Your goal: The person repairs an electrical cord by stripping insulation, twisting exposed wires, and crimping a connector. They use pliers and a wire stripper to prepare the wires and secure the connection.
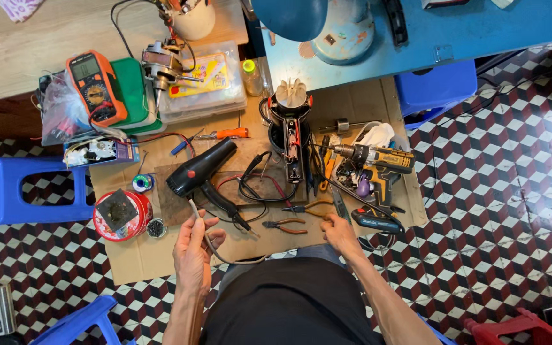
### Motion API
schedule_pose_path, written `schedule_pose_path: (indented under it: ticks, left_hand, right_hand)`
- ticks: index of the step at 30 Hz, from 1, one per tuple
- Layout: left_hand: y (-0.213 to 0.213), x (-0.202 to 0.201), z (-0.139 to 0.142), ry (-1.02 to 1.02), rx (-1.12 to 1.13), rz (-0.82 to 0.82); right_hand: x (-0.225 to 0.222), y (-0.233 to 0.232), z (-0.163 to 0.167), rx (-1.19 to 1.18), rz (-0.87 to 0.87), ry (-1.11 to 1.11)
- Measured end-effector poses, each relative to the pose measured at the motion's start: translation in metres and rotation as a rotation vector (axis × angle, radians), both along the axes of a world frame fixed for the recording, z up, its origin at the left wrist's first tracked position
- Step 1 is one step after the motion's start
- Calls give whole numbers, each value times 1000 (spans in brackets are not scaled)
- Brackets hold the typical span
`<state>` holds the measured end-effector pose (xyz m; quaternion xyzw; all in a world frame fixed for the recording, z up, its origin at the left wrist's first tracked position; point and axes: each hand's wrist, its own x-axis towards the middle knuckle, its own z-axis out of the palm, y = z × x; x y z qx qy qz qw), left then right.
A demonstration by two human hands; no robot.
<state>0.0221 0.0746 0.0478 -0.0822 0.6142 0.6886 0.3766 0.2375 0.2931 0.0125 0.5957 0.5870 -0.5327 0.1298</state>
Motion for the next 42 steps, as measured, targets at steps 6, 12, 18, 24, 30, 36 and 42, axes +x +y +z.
schedule_pose_path:
  ticks: [6,12,18,24,30,36,42]
  left_hand:
    - [2,-15,-11,9,64,-6]
    - [9,-20,-21,-22,74,-31]
    - [19,-14,-17,-31,60,-38]
    - [27,-8,0,-20,10,-172]
    - [23,-29,24,-56,19,-254]
    - [21,-53,25,-106,37,-290]
    - [21,-76,3,-154,49,-334]
  right_hand:
    - [57,-17,-4,301,-294,165]
    - [93,19,16,674,-540,211]
    - [81,17,20,646,-132,97]
    - [5,-22,-23,811,299,22]
    - [-30,-28,-28,842,169,-284]
    - [-38,-35,-15,782,125,-399]
    - [-17,-67,-21,471,-209,-222]
